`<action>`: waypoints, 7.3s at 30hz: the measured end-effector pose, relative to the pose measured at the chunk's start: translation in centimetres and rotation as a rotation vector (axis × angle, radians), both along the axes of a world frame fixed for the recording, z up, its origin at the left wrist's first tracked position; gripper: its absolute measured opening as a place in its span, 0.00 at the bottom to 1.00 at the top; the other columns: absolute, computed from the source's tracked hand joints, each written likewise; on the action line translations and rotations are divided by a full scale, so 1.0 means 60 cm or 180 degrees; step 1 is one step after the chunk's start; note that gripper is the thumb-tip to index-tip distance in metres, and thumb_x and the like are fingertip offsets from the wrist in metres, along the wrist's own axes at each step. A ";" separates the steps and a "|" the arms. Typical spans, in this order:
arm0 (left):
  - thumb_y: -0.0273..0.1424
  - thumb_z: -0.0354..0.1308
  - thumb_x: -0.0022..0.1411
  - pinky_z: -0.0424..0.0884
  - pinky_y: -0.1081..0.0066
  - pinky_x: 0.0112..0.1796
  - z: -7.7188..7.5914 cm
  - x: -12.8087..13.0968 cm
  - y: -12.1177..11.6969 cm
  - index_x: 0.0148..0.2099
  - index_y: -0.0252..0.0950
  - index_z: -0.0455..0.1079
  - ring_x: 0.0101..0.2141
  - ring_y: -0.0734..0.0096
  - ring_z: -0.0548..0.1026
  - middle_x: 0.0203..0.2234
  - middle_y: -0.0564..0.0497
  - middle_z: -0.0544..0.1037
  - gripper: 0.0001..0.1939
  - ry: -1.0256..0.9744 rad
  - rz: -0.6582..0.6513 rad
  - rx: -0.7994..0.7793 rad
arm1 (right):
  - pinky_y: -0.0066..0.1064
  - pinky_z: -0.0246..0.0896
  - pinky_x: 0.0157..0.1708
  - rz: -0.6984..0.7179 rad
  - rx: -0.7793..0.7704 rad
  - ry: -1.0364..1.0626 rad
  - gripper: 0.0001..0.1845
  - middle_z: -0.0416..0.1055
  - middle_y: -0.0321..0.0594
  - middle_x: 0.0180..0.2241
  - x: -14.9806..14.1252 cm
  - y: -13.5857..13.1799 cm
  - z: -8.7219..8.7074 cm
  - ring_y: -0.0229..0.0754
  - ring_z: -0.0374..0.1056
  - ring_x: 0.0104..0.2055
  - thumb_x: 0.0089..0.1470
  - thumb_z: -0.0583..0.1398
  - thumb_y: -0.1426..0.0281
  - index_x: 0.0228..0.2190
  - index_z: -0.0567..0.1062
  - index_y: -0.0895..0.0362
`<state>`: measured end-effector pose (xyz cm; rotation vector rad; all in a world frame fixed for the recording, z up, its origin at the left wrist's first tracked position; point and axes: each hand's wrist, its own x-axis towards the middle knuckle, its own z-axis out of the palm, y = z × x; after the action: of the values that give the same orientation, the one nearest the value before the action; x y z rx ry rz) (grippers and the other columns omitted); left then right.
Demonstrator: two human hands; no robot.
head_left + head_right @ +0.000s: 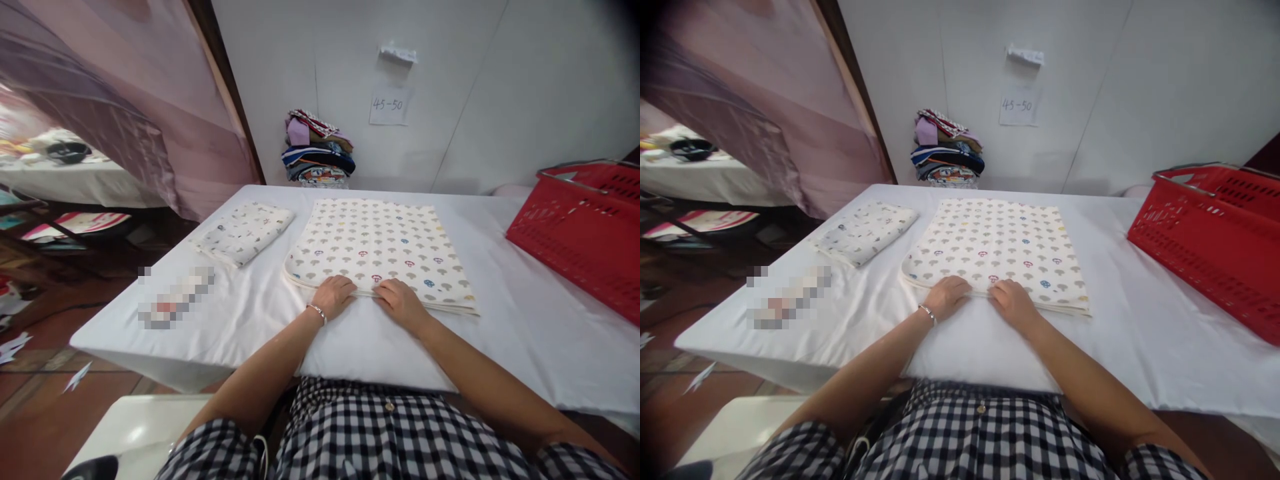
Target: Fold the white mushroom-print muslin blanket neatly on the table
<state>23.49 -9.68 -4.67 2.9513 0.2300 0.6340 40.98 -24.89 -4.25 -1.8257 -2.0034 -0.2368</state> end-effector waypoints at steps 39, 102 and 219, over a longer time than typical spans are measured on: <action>0.24 0.46 0.64 0.62 0.59 0.47 0.001 0.051 -0.026 0.31 0.35 0.71 0.52 0.61 0.62 0.48 0.47 0.70 0.13 -0.0015 -0.0233 0.0676 | 0.33 0.54 0.34 -0.0259 0.0331 -0.0144 0.16 0.68 0.42 0.31 0.005 0.016 0.002 0.42 0.61 0.35 0.62 0.48 0.68 0.36 0.75 0.55; 0.20 0.46 0.54 0.61 0.57 0.48 0.030 -0.080 0.046 0.48 0.36 0.68 0.47 0.58 0.69 0.46 0.43 0.73 0.21 0.0252 0.1006 0.0527 | 0.32 0.54 0.33 -0.0111 -0.0033 -0.0198 0.13 0.66 0.43 0.31 -0.017 0.020 -0.004 0.41 0.58 0.33 0.59 0.46 0.76 0.33 0.70 0.59; 0.25 0.50 0.59 0.63 0.65 0.41 0.015 0.064 -0.045 0.43 0.36 0.66 0.39 0.65 0.67 0.38 0.48 0.73 0.09 0.0570 -0.0611 0.0012 | 0.27 0.49 0.26 -0.2836 -0.0670 0.1063 0.14 0.70 0.36 0.24 0.162 -0.263 0.054 0.37 0.62 0.26 0.54 0.52 0.59 0.27 0.70 0.55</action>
<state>27.31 -12.38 -3.80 2.9852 -0.0397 0.3468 50.70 -40.67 -0.99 -2.5835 -0.9253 0.0377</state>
